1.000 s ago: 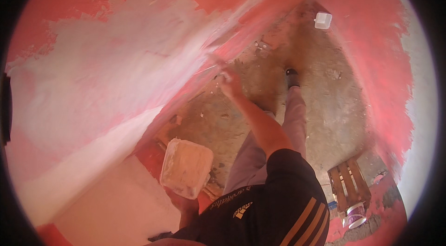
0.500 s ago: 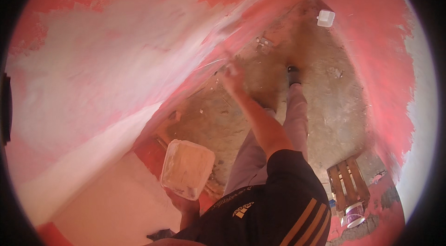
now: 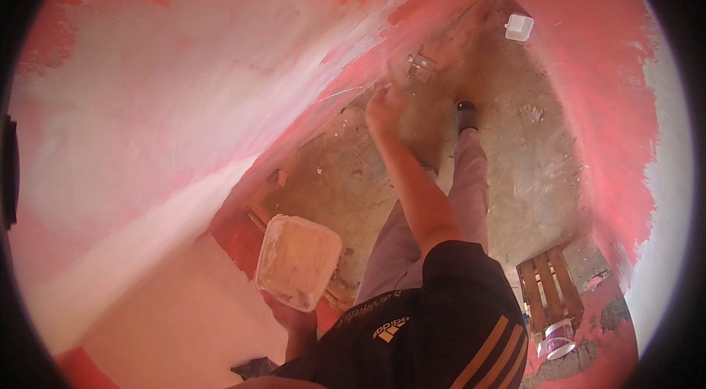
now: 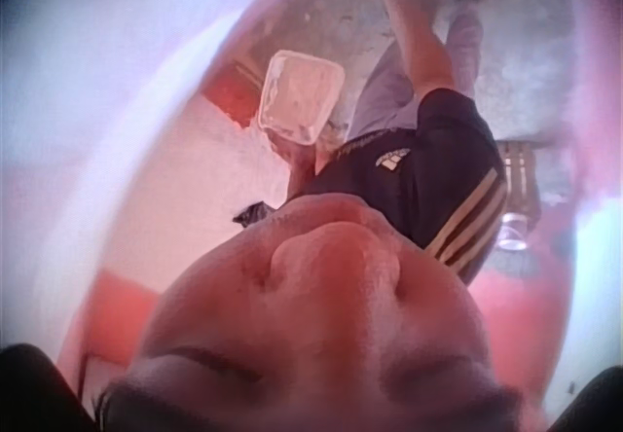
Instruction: The person applies white plaster to a pink interior wall using a putty knife. They hold a plastic container of plaster and scrape the material onto the wall surface, smoothing it over various sections of the corner and ceiling edge.
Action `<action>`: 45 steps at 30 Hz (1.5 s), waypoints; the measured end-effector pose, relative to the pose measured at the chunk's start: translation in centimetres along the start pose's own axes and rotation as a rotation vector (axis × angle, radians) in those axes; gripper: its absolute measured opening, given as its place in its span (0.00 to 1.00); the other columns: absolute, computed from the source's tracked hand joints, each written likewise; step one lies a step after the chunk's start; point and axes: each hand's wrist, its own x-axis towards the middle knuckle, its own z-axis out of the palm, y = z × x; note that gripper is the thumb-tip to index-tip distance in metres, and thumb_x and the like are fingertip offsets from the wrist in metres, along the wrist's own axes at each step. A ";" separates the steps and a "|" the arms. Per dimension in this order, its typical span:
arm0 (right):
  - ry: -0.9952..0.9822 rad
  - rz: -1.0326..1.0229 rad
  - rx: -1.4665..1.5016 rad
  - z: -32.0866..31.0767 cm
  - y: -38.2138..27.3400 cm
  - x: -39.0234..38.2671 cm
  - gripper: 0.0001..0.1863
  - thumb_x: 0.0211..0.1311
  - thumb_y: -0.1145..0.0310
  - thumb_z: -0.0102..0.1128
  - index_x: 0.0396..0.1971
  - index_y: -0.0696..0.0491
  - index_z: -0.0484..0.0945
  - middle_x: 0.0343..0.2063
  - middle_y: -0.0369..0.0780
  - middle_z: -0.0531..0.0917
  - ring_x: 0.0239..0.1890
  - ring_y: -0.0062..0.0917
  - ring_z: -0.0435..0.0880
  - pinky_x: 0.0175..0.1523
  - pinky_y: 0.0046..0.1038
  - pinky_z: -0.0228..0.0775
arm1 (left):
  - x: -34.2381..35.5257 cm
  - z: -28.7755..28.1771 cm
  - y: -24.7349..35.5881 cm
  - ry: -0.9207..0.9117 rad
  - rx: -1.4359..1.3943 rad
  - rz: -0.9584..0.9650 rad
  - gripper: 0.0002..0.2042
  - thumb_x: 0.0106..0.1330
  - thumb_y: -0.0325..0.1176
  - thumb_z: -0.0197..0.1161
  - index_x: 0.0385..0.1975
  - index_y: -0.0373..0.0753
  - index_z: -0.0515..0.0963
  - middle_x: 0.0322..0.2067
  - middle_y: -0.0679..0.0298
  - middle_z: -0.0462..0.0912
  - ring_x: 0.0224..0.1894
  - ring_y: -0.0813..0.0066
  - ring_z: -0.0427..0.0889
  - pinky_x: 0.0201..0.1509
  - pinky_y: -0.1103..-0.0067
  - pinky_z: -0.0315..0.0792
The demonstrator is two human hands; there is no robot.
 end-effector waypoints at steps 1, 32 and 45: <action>0.078 0.070 0.030 -0.6 -0.4 2.3 0.27 0.63 0.82 0.45 0.63 0.54 0.71 0.56 0.51 0.80 0.49 0.39 0.84 0.50 0.34 0.75 | 0.2 -0.2 -0.3 -0.005 -0.002 0.000 0.30 0.78 0.56 0.32 0.70 0.41 0.55 0.68 0.57 0.61 0.70 0.60 0.61 0.73 0.62 0.58; 0.233 0.049 0.215 4.9 -4.7 1.2 0.28 0.63 0.82 0.47 0.65 0.59 0.68 0.59 0.54 0.75 0.61 0.44 0.76 0.58 0.32 0.72 | 0.8 -1.3 -0.5 0.032 -0.013 -0.003 0.31 0.78 0.57 0.31 0.72 0.44 0.52 0.70 0.58 0.58 0.72 0.59 0.58 0.74 0.62 0.57; 0.003 0.119 -0.078 -0.2 -3.0 5.4 0.26 0.60 0.81 0.50 0.60 0.52 0.75 0.49 0.46 0.83 0.47 0.37 0.84 0.48 0.28 0.76 | 1.7 -0.9 0.1 -0.077 -0.073 0.063 0.32 0.77 0.59 0.33 0.72 0.45 0.53 0.71 0.58 0.57 0.72 0.57 0.58 0.73 0.59 0.57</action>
